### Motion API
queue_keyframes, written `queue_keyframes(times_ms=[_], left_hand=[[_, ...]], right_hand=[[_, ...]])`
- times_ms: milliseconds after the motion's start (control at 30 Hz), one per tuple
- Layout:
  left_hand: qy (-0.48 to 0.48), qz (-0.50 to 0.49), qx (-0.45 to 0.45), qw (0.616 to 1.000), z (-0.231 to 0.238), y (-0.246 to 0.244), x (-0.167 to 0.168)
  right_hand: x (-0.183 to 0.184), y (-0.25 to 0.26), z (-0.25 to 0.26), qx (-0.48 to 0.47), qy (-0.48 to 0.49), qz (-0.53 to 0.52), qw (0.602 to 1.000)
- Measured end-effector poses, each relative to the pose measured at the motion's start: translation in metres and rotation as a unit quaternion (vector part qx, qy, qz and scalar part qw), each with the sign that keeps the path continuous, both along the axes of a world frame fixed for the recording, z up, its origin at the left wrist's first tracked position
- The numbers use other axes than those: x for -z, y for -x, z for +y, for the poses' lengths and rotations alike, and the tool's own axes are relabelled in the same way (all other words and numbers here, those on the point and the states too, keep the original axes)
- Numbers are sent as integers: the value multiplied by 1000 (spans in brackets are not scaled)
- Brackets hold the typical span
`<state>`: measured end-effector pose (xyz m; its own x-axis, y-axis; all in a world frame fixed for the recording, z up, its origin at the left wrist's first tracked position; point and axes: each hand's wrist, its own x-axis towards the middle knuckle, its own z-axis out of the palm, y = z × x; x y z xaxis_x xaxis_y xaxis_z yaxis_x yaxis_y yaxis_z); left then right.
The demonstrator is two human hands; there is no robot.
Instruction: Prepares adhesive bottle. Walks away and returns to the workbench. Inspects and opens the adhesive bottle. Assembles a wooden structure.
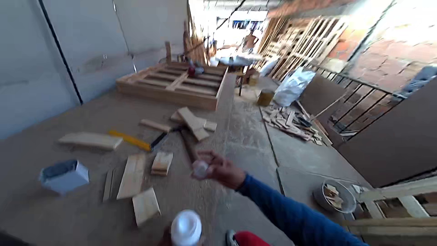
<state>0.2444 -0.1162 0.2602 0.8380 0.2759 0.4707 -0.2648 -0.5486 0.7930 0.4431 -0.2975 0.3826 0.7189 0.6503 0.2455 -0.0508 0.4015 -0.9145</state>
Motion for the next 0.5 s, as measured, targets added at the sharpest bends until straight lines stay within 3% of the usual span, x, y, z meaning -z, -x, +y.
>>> queue_keyframes(times_ms=[67,200,333,500], left_hand=[[3,-62,6,998,-9,-16,-24],[20,-77,75,994,-49,-40,-64],[4,-38,129,991,-91,-64,-82],[-80,15,130,988,-139,-91,-86]], right_hand=[[-12,16,-39,-22,-65,38,997],[-38,44,-88,-17,-117,0,993],[-57,55,-130,-13,-69,-95,993],[-76,51,-189,9,29,-206,978]])
